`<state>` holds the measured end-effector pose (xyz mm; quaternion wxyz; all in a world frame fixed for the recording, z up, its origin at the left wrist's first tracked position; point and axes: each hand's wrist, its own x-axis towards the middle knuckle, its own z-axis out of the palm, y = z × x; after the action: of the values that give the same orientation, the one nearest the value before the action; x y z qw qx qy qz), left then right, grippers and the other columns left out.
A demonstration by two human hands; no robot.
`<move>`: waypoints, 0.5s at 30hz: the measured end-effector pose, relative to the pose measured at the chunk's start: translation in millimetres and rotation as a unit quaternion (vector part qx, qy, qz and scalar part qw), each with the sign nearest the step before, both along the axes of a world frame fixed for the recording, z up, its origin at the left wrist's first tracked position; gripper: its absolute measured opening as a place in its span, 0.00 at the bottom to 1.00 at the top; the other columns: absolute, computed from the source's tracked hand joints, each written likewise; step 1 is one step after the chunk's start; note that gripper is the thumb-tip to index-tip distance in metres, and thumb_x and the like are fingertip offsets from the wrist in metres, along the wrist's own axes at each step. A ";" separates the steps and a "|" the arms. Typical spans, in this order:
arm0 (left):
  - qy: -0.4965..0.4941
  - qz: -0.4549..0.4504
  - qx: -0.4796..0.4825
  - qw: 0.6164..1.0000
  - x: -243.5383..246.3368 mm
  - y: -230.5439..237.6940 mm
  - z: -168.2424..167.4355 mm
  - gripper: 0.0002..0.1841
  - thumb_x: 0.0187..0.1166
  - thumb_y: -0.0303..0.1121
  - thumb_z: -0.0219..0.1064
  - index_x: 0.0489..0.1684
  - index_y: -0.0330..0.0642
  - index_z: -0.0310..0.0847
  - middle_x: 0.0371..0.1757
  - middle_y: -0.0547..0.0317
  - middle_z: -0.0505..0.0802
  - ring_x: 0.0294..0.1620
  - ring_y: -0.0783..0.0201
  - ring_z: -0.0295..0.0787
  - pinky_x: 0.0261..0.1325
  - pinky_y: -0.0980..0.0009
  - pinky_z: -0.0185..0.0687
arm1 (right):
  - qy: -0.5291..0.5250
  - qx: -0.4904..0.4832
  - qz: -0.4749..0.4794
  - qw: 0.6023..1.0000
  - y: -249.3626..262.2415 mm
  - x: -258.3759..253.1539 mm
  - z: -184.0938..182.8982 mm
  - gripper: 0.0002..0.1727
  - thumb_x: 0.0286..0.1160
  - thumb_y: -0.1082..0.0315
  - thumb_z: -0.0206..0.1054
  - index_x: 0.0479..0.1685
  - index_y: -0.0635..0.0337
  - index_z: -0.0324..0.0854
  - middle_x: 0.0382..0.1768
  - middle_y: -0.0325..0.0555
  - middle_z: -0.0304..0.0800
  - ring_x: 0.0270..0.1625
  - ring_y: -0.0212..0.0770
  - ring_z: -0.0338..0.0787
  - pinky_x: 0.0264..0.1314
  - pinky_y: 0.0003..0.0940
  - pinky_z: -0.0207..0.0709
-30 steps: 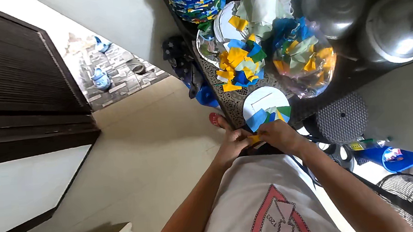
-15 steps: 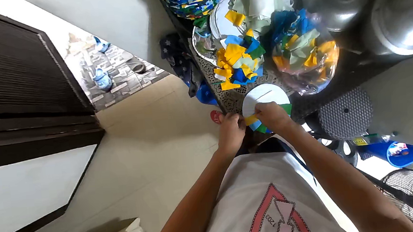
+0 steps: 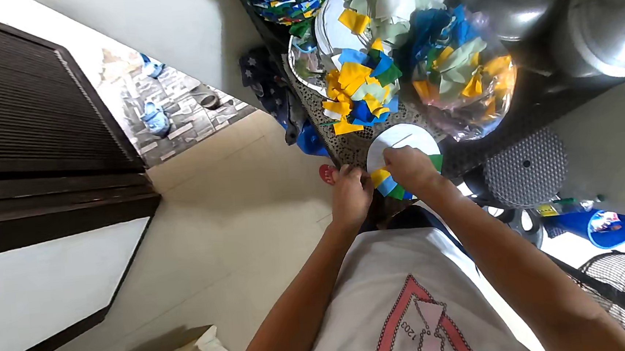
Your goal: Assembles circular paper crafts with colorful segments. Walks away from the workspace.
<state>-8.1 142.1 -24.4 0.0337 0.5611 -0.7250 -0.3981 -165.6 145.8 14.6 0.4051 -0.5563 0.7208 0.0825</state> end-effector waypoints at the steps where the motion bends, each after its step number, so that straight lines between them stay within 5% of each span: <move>1: 0.000 -0.003 -0.005 1.000 0.1 0.3 -0.7 0.08 0.79 0.31 0.70 0.42 0.34 0.91 0.55 0.40 0.90 0.61 0.41 0.86 0.63 0.45 0.82 | 0.004 -0.002 0.003 1.000 -0.1 0.2 -0.8 0.10 0.85 0.71 0.61 0.56 0.64 0.85 0.51 0.63 0.92 0.59 0.65 0.91 0.59 0.64 0.82; 6: 0.004 -0.007 -0.020 1.000 1.1 1.1 -2.9 0.08 0.79 0.31 0.70 0.42 0.34 0.90 0.54 0.41 0.91 0.61 0.40 0.86 0.63 0.44 0.81 | 0.022 0.006 0.019 1.000 -3.0 3.0 0.5 0.11 0.86 0.71 0.60 0.57 0.64 0.84 0.51 0.63 0.92 0.59 0.65 0.91 0.59 0.63 0.82; 11: 0.068 -0.015 -0.016 0.997 18.5 4.6 -9.3 0.14 0.75 0.25 0.68 0.56 0.29 0.83 0.56 0.37 0.89 0.55 0.46 0.90 0.60 0.50 0.86 | 0.023 0.017 0.021 0.999 -4.2 2.8 1.9 0.11 0.87 0.72 0.59 0.58 0.64 0.83 0.52 0.63 0.91 0.60 0.65 0.91 0.60 0.63 0.82; 15: 0.142 -0.012 -0.061 0.988 33.6 15.3 -23.7 0.12 0.76 0.24 0.63 0.52 0.27 0.84 0.52 0.38 0.90 0.47 0.51 0.92 0.53 0.56 0.90 | 0.018 0.016 0.017 1.000 -4.1 2.7 1.7 0.11 0.85 0.73 0.60 0.57 0.64 0.84 0.52 0.64 0.91 0.60 0.66 0.90 0.59 0.64 0.81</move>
<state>25.5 157.5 -48.1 0.1656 0.4871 -0.7422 -0.4294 -162.9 141.7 16.3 0.3991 -0.5605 0.7171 0.1109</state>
